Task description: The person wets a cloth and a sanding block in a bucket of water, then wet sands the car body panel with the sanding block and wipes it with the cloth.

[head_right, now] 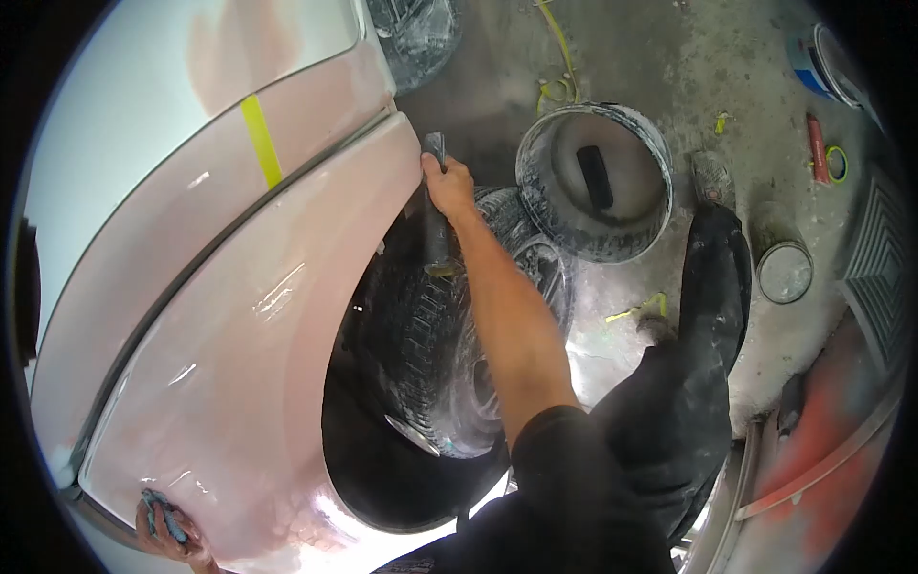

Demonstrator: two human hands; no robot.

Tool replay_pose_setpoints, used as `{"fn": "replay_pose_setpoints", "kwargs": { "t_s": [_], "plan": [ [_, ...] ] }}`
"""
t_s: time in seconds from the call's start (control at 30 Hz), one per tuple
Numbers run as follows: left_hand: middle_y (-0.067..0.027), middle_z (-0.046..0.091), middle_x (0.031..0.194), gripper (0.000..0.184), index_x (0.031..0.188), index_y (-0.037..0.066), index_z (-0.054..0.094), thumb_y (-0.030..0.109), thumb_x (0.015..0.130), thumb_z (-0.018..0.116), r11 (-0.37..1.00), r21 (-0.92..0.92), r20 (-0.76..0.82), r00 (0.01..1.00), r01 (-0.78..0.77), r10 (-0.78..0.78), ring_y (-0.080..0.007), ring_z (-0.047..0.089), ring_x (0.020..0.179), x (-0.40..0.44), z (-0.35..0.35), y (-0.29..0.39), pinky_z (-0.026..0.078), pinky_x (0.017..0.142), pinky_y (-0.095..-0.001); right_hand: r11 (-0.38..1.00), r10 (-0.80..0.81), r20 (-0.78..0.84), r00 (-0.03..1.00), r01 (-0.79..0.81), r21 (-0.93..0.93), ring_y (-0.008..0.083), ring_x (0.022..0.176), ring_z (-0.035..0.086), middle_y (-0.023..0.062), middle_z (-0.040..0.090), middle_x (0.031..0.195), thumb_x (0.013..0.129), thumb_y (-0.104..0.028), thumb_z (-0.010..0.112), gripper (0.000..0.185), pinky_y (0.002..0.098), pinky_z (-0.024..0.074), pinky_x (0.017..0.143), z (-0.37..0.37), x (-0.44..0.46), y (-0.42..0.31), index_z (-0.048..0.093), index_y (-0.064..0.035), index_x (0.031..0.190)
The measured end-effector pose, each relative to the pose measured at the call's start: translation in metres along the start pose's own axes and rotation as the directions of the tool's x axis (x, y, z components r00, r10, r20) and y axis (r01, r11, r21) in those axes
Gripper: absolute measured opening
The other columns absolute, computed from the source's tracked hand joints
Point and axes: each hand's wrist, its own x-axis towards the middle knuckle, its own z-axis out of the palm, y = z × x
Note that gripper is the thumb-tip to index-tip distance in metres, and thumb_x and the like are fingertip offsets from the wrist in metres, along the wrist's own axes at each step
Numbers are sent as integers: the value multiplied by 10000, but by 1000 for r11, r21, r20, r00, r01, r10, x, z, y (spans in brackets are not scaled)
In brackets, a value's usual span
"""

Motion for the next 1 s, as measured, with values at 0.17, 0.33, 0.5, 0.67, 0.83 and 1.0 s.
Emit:
{"fn": "replay_pose_setpoints", "kwargs": {
  "t_s": [0.17, 0.33, 0.5, 0.67, 0.83, 1.0],
  "plan": [
    [-252, 629, 1298, 287, 1237, -14, 664, 166, 1018, 621, 1000, 5, 36, 999, 31, -31, -411, 617, 1143, 5, -6, 9, 491, 953, -528, 893, -357, -124, 926, 300, -335, 506, 1043, 594, 339, 559, 1141, 983, -434, 632, 649, 522, 499, 912, 4, -122, -58, 526, -61, 1504],
    [-244, 625, 1302, 294, 1256, -6, 665, 169, 1024, 618, 998, -25, 25, 998, 58, -58, -403, 607, 1151, 4, -5, 10, 484, 966, -518, 662, -653, 105, 750, 633, -401, 470, 981, 588, 294, 526, 1120, 942, -336, 707, 674, 496, 518, 889, 27, -242, -113, 498, -55, 1518],
    [-241, 632, 1286, 298, 1243, -8, 675, 183, 1022, 621, 994, -70, 21, 996, 88, -87, -404, 606, 1150, -1, -3, 9, 487, 958, -520, 917, -309, -42, 950, 286, -280, 507, 1016, 611, 333, 548, 1137, 977, -461, 603, 688, 541, 522, 889, 6, -66, -65, 467, -71, 1527],
    [-242, 639, 1272, 297, 1233, -8, 680, 188, 1016, 624, 996, -9, 33, 995, 89, -89, -405, 606, 1146, 6, -7, 14, 485, 950, -529, 831, -365, -79, 928, 286, -478, 499, 986, 609, 339, 555, 1080, 964, -397, 663, 674, 494, 523, 930, 14, -132, -93, 518, -17, 1502],
    [-242, 639, 1274, 298, 1246, -3, 672, 183, 1018, 622, 995, -40, 19, 996, 90, -90, -403, 613, 1127, 4, -5, 13, 488, 939, -530, 669, -594, 153, 790, 590, -451, 493, 1086, 571, 320, 488, 1210, 922, -326, 725, 693, 523, 521, 924, 31, -239, -118, 502, -33, 1509],
    [-241, 639, 1277, 289, 1247, -2, 669, 177, 1023, 631, 996, -32, 28, 996, 83, -82, -401, 616, 1117, 1, -6, 12, 484, 942, -513, 889, -326, -93, 941, 271, -370, 523, 1036, 595, 344, 534, 1182, 969, -399, 625, 625, 543, 528, 894, 12, -84, -81, 518, -71, 1490]
  ]
}}
